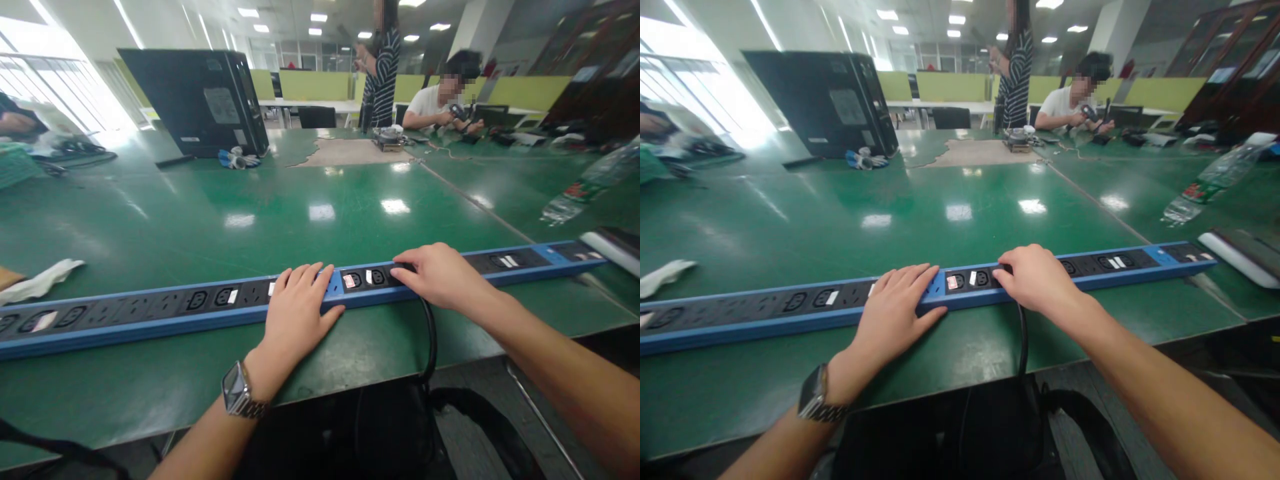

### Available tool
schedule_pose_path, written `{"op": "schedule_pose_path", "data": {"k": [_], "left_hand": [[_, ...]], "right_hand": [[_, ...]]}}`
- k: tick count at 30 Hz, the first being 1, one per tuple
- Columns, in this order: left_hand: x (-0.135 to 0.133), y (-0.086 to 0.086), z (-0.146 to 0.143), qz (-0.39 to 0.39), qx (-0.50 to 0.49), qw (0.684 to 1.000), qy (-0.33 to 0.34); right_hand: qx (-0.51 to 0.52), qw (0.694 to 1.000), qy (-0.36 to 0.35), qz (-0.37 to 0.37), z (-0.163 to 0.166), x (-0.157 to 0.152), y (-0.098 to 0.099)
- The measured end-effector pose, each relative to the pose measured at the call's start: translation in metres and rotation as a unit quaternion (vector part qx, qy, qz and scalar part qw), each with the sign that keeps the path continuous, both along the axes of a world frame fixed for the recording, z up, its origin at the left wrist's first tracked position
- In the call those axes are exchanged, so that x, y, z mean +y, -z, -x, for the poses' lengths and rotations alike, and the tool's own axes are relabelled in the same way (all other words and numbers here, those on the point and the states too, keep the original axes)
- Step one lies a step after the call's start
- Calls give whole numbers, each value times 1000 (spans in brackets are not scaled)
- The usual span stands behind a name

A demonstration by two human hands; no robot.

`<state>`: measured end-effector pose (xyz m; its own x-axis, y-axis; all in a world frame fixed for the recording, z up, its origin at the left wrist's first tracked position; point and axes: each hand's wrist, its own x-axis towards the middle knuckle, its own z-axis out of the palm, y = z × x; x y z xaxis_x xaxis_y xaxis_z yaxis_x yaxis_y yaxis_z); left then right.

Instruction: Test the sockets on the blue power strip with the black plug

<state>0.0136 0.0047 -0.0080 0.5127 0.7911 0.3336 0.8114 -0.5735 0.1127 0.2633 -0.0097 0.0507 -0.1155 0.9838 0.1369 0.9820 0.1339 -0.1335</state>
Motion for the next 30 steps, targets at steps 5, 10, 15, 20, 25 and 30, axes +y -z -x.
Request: {"op": "schedule_pose_path", "data": {"k": [5, 10, 15, 20, 25, 30], "left_hand": [[1, -3, -4, -7, 11, 1000, -7], [2, -2, -4, -17, 7, 1000, -3], [4, 1, 2, -16, 3, 1000, 0], [-13, 0, -28, -39, -106, 993, 32], [-25, -20, -40, -154, -273, 937, 156], [-9, -26, 71, -180, -276, 938, -113]], "right_hand": [[95, 966, 157, -183, -71, -31, -35], [16, 984, 177, 1, -152, -31, -11], [-3, 989, 149, 15, -166, -13, 16], [34, 984, 158, -71, -110, -22, -13], [346, 936, -59, -33, 6, -59, -29], [489, 869, 58, -47, 22, -66, 33]]}}
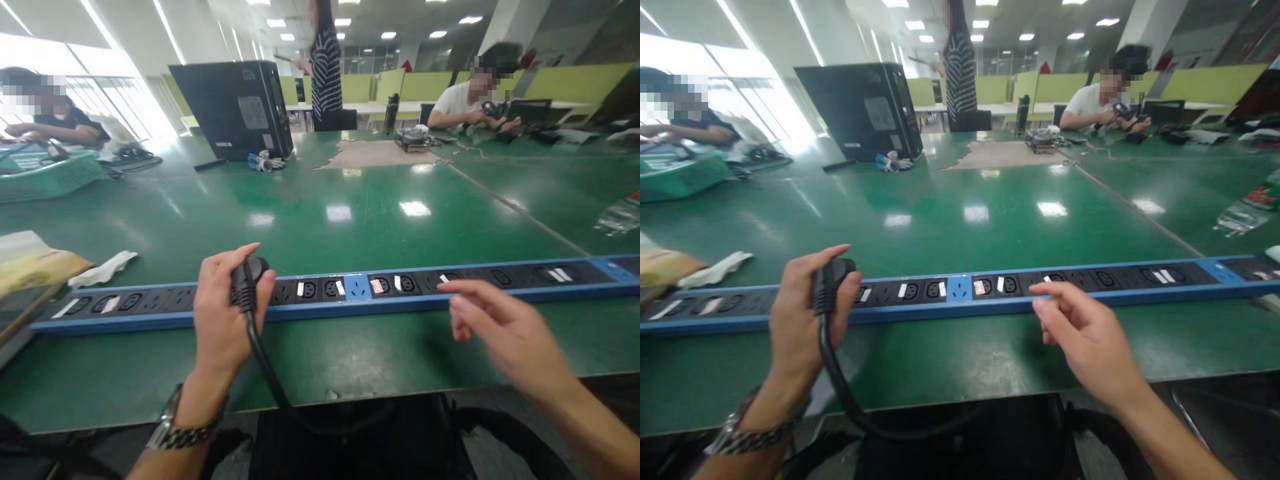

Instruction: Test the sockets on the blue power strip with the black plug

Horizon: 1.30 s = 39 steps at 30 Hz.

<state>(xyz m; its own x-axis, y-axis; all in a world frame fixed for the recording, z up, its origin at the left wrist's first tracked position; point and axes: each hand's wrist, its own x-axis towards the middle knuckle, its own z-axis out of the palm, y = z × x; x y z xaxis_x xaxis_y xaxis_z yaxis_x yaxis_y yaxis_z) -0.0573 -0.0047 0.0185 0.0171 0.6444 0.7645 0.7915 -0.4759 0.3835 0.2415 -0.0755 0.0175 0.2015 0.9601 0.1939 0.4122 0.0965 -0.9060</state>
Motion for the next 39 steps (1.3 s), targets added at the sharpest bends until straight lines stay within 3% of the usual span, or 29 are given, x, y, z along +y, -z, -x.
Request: {"op": "schedule_pose_path", "data": {"k": [2, 4, 7, 11, 14, 17, 20, 26, 31, 35, 37, 39], "left_hand": [[4, 10, 32, 94, 34, 995, -6], [5, 22, 45, 136, 74, 988, 26], [6, 30, 44, 132, 123, 982, 61], [8, 17, 32, 145, 109, 980, 79], [10, 7, 0, 117, 38, 989, 85], [13, 8, -43, 135, 97, 970, 179], [18, 15, -71, 165, 122, 960, 191], [20, 16, -72, 203, 132, 956, 167], [19, 19, -74, 178, 157, 958, 159], [19, 24, -84, 122, 121, 967, 189], [18, 26, -88, 103, 75, 969, 210], [19, 27, -90, 74, 27, 972, 222]], "right_hand": [[-32, 997, 16, 63, -10, 2, 33], [-49, 995, 29, 77, -16, 3, 55], [-62, 996, 29, 61, -16, 2, 65], [-86, 995, 8, 41, -12, 2, 59], [-104, 994, -5, 28, -9, 3, 58], [-107, 994, -1, 22, -8, 2, 57], [-109, 994, -2, 27, -7, 1, 55], [-100, 995, -1, 27, -4, 5, 51], [-62, 998, 7, 33, -2, 5, 49], [24, 999, -1, 22, 8, 6, 22], [-14, 999, -41, 30, 22, 13, 0], [-116, 990, -65, 49, 40, 24, -19]]}}
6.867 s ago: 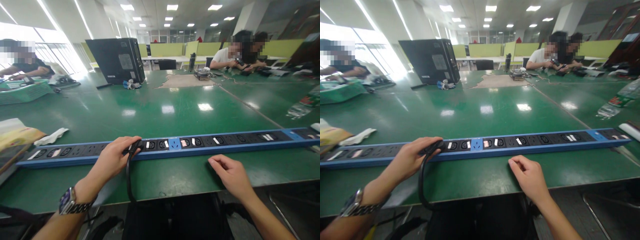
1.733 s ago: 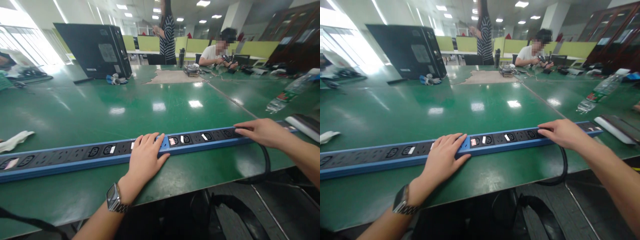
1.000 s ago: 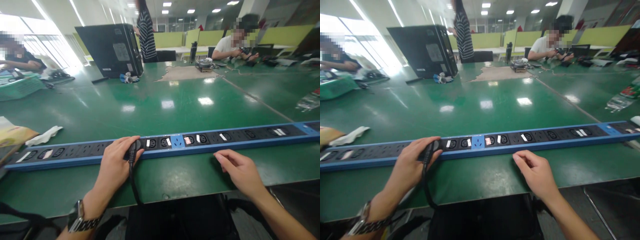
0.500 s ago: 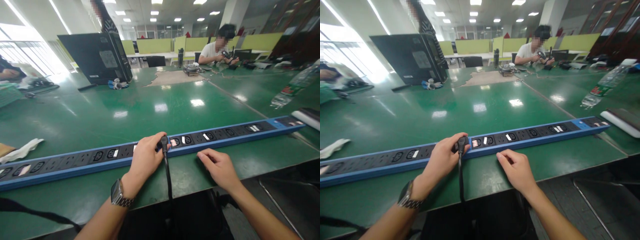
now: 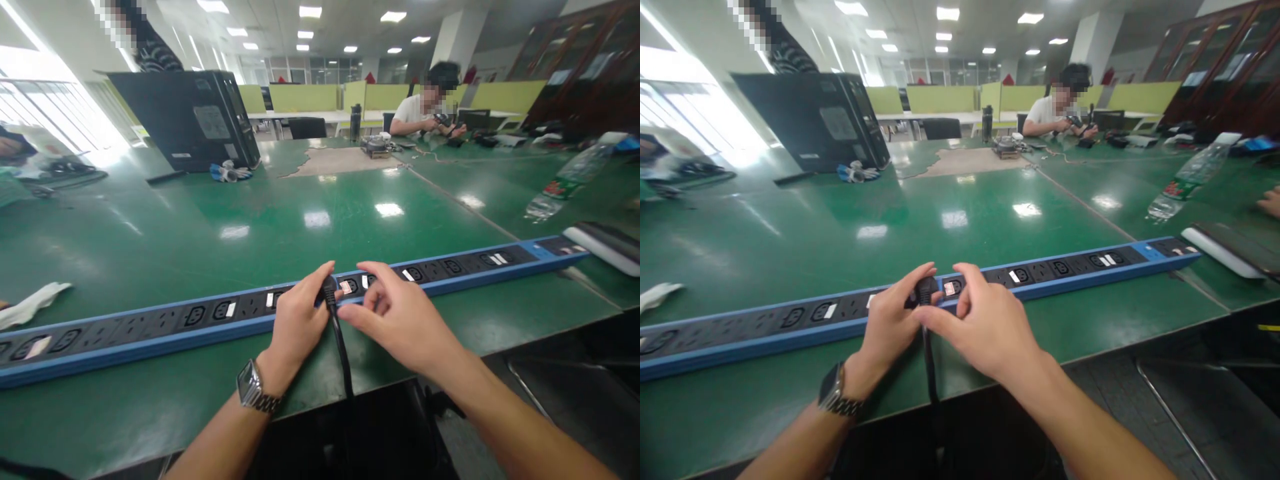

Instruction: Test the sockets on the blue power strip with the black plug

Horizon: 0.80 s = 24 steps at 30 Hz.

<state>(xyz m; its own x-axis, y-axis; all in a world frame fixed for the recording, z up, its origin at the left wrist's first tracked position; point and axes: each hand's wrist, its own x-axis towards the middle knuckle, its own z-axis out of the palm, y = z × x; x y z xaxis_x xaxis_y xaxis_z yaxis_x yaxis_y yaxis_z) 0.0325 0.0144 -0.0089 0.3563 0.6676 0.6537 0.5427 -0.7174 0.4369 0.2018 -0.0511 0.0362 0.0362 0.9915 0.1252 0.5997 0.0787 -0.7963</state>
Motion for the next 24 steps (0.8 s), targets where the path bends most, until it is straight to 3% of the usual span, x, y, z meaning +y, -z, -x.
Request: {"op": "schedule_pose_path", "data": {"k": [3, 6, 10, 14, 16, 21, 24], "left_hand": [[5, -1, 1, -37, -59, 998, 8], [8, -5, 3, -39, -57, 996, 49], [6, -12, 8, -29, 19, 996, 82], [4, -9, 21, -18, 104, 994, -3], [5, -4, 28, -8, 132, 991, -33], [6, 1, 31, 8, 197, 979, -57], [7, 1, 29, 14, 202, 977, -69]], "right_hand": [[-134, 991, -17, 17, 28, 19, -17], [-215, 976, -27, 13, 38, 26, -24], [-266, 964, 4, 2, 0, 21, -26], [-292, 955, 22, 38, -61, 22, -20], [-341, 938, 12, 56, -75, 26, -17], [-461, 883, 51, 75, -61, 37, -21], [-477, 872, 64, 85, -55, 37, -23]]}}
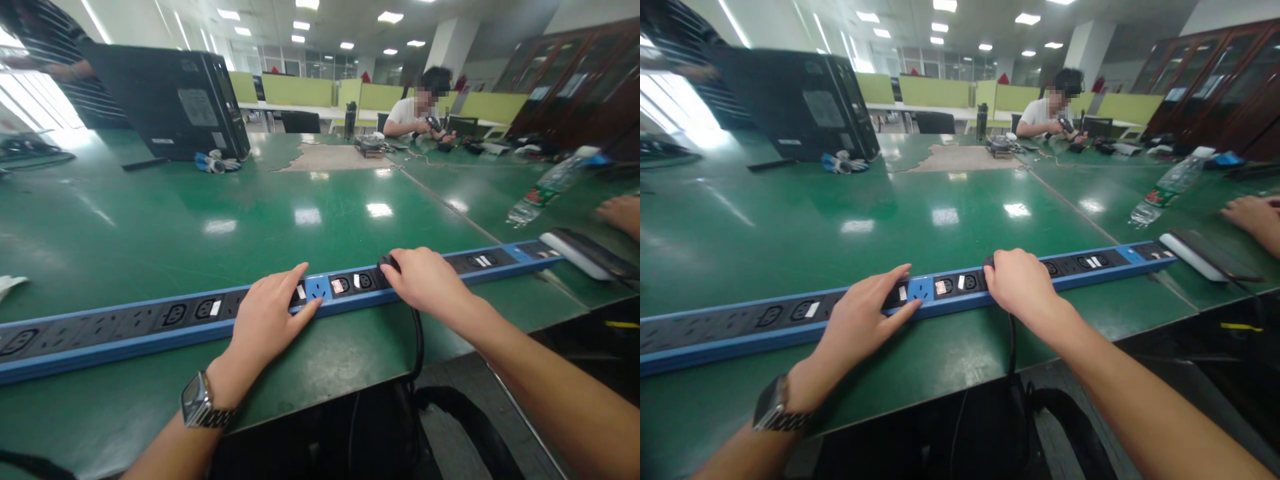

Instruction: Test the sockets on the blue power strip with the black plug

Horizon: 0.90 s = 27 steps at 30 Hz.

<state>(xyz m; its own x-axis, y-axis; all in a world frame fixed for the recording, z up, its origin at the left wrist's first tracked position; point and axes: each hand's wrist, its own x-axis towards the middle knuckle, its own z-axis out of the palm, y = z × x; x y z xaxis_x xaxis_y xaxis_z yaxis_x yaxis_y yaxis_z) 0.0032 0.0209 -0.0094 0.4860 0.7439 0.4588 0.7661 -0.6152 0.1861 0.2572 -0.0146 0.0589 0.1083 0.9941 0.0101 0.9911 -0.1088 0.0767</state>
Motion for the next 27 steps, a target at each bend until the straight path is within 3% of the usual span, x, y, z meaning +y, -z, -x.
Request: {"op": "schedule_pose_path", "data": {"k": [8, 11, 13, 17, 21, 27], "left_hand": [[0, 1, -2, -9, -9, 1000, -14], [0, 1, -2, -8, -11, 1000, -13], [1, 1, -1, -9, -13, 1000, -10], [0, 2, -2, -13, -15, 1000, -9], [-1, 2, -2, -13, -14, 1000, 1], [-1, 3, 2, -7, -31, 999, 8]], "right_hand": [[39, 999, 3, -18, 0, -7, 4], [86, 991, 14, -106, -42, -18, -10], [86, 982, 60, -155, -85, -25, -14], [100, 988, 58, -101, -154, -28, 4], [93, 988, 62, -105, -167, -20, 23], [145, 983, 58, -99, -178, -20, 26]]}}
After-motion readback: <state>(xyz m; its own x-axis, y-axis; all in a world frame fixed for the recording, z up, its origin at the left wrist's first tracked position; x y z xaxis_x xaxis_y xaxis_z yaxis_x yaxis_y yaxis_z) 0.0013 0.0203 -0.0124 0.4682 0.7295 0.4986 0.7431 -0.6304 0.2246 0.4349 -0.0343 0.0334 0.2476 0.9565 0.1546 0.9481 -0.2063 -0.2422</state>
